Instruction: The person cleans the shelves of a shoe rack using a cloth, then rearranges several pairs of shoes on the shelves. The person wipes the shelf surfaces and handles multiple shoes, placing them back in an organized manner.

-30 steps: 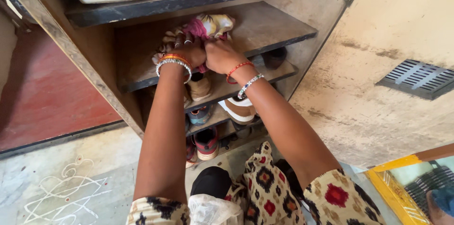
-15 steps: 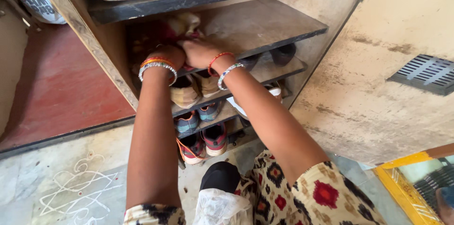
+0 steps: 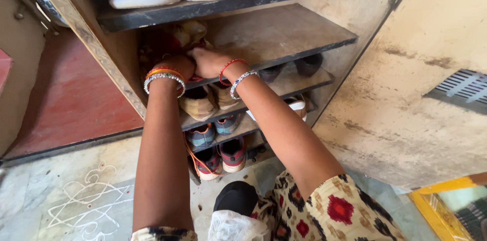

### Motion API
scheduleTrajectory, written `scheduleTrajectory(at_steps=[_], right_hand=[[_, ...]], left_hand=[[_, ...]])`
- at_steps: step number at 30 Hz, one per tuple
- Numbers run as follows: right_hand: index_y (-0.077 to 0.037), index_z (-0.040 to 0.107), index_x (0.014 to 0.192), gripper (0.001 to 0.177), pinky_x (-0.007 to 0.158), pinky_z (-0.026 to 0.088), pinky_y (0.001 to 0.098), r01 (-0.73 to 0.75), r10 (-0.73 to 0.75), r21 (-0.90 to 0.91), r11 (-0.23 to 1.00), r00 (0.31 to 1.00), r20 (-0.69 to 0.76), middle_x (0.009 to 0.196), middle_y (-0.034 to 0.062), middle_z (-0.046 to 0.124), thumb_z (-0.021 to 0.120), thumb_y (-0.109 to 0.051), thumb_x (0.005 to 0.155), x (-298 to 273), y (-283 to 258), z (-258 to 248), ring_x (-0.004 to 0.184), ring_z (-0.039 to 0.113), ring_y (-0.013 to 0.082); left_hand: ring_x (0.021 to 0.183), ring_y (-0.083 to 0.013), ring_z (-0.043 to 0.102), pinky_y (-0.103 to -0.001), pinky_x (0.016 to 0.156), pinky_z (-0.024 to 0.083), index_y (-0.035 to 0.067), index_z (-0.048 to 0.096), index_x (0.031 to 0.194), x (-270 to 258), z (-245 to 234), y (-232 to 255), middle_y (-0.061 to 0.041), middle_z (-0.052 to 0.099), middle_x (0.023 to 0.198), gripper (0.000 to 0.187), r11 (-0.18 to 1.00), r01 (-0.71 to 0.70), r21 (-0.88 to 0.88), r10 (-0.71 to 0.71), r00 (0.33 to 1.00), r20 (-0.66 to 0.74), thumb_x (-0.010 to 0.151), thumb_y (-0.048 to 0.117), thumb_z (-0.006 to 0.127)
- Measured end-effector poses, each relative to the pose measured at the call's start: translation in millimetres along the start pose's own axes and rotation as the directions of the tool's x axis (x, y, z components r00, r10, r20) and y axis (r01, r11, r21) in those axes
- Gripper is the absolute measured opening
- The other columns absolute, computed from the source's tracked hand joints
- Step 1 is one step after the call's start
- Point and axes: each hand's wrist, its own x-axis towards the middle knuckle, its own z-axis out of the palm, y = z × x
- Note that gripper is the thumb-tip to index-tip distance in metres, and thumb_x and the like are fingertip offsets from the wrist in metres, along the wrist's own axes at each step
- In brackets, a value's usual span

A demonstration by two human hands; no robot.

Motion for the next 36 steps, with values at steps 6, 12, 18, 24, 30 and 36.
scheduleTrajectory(at_steps=[6, 12, 18, 24, 30, 36], right_hand=[[-0.01, 0.075, 0.118, 0.047, 0.1, 0.046, 0.0498, -0.062, 0.022, -0.208, 0.976, 0.982, -0.19, 0.12, 0.0254, 0.068, 0.075, -0.014, 0.071, 10, 32, 1, 0.118, 0.059, 0.045], [-0.002, 0.071, 0.115, 0.032, 0.104, 0.048, 0.0501, -0.245, 0.175, -0.252, 0.936, 0.946, -0.272, 0.119, 0.0305, 0.067, 0.06, -0.015, 0.087, -7, 53, -1, 0.119, 0.061, 0.0456], [0.001, 0.071, 0.11, 0.028, 0.102, 0.05, 0.0509, -0.371, 0.303, -0.319, 0.872, 0.921, -0.243, 0.118, 0.0345, 0.067, 0.056, -0.012, 0.09, -60, 40, -15, 0.116, 0.064, 0.0466], [0.001, 0.074, 0.104, 0.045, 0.098, 0.048, 0.0555, -0.065, -0.204, -0.588, 0.806, 0.903, -0.379, 0.117, 0.0338, 0.07, 0.067, -0.023, 0.067, -63, 25, -20, 0.111, 0.066, 0.0477], [0.002, 0.07, 0.111, 0.037, 0.094, 0.052, 0.0481, 0.127, -0.15, -0.151, 0.98, 0.977, -0.153, 0.115, 0.0289, 0.069, 0.063, -0.01, 0.077, -20, 0, -1, 0.111, 0.066, 0.0448], [-0.007, 0.074, 0.108, 0.027, 0.095, 0.052, 0.0472, -0.174, 0.135, -0.143, 0.974, 0.959, -0.248, 0.113, 0.0211, 0.071, 0.058, -0.011, 0.087, -11, -19, 1, 0.108, 0.067, 0.0407]], left_hand=[[0.146, -0.0443, 0.039, -0.053, 0.12, 0.03, 0.007, 0.053, 0.148, 21, -2, 14, -0.024, 0.041, 0.158, 0.056, 0.999, -0.038, 0.015, 0.038, 0.999, 0.011, 0.099, 0.03, 0.04], [0.147, -0.0424, 0.04, -0.051, 0.12, 0.032, 0.011, 0.055, 0.147, 34, 7, 36, -0.022, 0.042, 0.159, 0.056, 0.994, -0.111, -0.004, 0.112, 0.993, 0.046, 0.098, 0.032, 0.041], [0.15, -0.0394, 0.037, -0.052, 0.122, 0.03, 0.014, 0.048, 0.151, 14, 6, 74, -0.018, 0.038, 0.162, 0.059, 0.974, -0.227, -0.018, 0.228, 0.966, 0.126, 0.097, 0.034, 0.042], [0.142, -0.042, 0.037, -0.054, 0.112, 0.033, 0.012, 0.034, 0.154, -18, -2, 72, -0.018, 0.036, 0.157, 0.073, 0.989, -0.149, -0.023, 0.149, 0.988, -0.036, 0.089, 0.036, 0.055], [0.135, -0.0393, 0.058, -0.048, 0.112, 0.047, 0.009, 0.068, 0.135, -48, -9, 17, -0.021, 0.062, 0.14, 0.053, 0.992, -0.12, 0.028, 0.12, 0.993, 0.017, 0.094, 0.042, 0.06], [0.122, -0.0462, 0.06, -0.052, 0.104, 0.048, 0.004, 0.061, 0.132, -60, -1, -1, -0.03, 0.063, 0.13, 0.053, 0.979, 0.023, -0.201, -0.05, 0.99, -0.134, 0.098, 0.042, 0.045]])
